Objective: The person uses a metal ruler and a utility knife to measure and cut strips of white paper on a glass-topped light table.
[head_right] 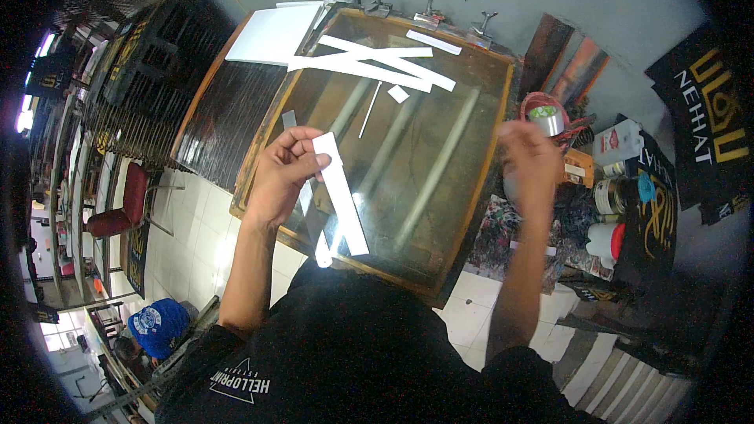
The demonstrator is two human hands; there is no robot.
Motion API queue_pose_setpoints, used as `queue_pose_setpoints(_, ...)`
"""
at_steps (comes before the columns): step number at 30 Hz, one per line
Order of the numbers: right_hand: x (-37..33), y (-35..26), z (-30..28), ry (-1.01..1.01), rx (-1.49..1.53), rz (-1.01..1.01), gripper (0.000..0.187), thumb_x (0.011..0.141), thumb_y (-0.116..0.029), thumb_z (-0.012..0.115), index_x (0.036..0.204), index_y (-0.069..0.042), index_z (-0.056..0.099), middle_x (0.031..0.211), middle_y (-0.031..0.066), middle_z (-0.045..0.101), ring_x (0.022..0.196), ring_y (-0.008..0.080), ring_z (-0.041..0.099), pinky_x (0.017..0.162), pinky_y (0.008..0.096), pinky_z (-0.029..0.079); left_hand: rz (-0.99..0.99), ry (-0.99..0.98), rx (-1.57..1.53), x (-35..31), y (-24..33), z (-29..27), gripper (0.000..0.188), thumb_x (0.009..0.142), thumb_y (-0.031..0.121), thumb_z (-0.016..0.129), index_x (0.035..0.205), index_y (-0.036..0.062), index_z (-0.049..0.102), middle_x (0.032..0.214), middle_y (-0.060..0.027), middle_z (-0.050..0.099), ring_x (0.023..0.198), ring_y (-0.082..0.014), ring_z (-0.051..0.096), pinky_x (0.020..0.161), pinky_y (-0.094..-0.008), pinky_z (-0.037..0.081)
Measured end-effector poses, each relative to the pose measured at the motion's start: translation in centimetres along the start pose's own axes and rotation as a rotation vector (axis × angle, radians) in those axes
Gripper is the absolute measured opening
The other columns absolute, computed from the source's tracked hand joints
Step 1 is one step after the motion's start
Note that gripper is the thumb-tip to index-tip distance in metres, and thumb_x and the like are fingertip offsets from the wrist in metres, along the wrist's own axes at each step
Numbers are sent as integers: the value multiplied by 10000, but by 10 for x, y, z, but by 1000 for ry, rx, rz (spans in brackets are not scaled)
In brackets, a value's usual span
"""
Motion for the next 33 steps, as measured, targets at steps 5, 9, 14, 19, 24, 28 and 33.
queue_pose_setpoints(5,-74,-44,124,-489,252,55,191,942,-108,691,1100,0,708,850,27,696,697,70,603,613,213,485,20,-119,112,-15,16,19,351,848,-79,727,1165,18,611,938,-41,701,814,-88,655,716,-228,525)
queue_pose_setpoints(9,-89,-53,153,-570,284,87,199,925,-98,712,1081,25,705,810,37,678,672,70,598,587,218,465,-8,-186,130,-28,23,18,348,852,-70,736,1162,23,608,911,-25,688,772,-70,635,679,-201,508)
queue_pose_setpoints(14,-102,-64,167,-527,243,176,143,902,-86,734,988,29,725,734,35,656,618,80,587,549,232,458,42,-189,60,-30,18,3,296,846,-56,758,1091,27,613,868,-8,667,748,-54,611,660,-203,488)
queue_pose_setpoints(19,-119,-66,184,-390,288,212,132,897,-81,737,959,35,729,710,39,647,595,91,583,523,244,449,-68,-216,230,-35,16,-18,127,912,8,721,1000,17,630,885,-25,673,783,-77,630,699,-231,513)
queue_pose_setpoints(24,-129,-69,203,-382,215,158,188,930,-162,727,1017,4,733,777,22,677,644,67,582,576,232,457,-8,-395,60,-34,24,-32,77,983,43,618,1041,-6,627,902,-55,675,822,-118,664,741,-267,546)
queue_pose_setpoints(28,-135,-74,222,-374,211,123,153,935,-132,708,992,9,727,770,17,660,634,67,570,564,230,445,-32,-449,21,-30,30,-49,81,974,41,637,1034,-6,611,892,-52,669,811,-102,653,729,-258,535)
queue_pose_setpoints(33,-141,-77,242,-358,227,102,100,933,-83,693,957,13,710,765,16,638,625,72,567,548,233,440,-81,-461,2,-23,33,-65,91,963,38,662,1013,0,596,887,-51,659,802,-102,650,716,-253,529)
Point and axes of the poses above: each hand's wrist, its own x-axis towards the middle knuckle, its own z-axis out of the palm, y = z × x, the point moved 5 cm from there along x, towards the middle knuckle
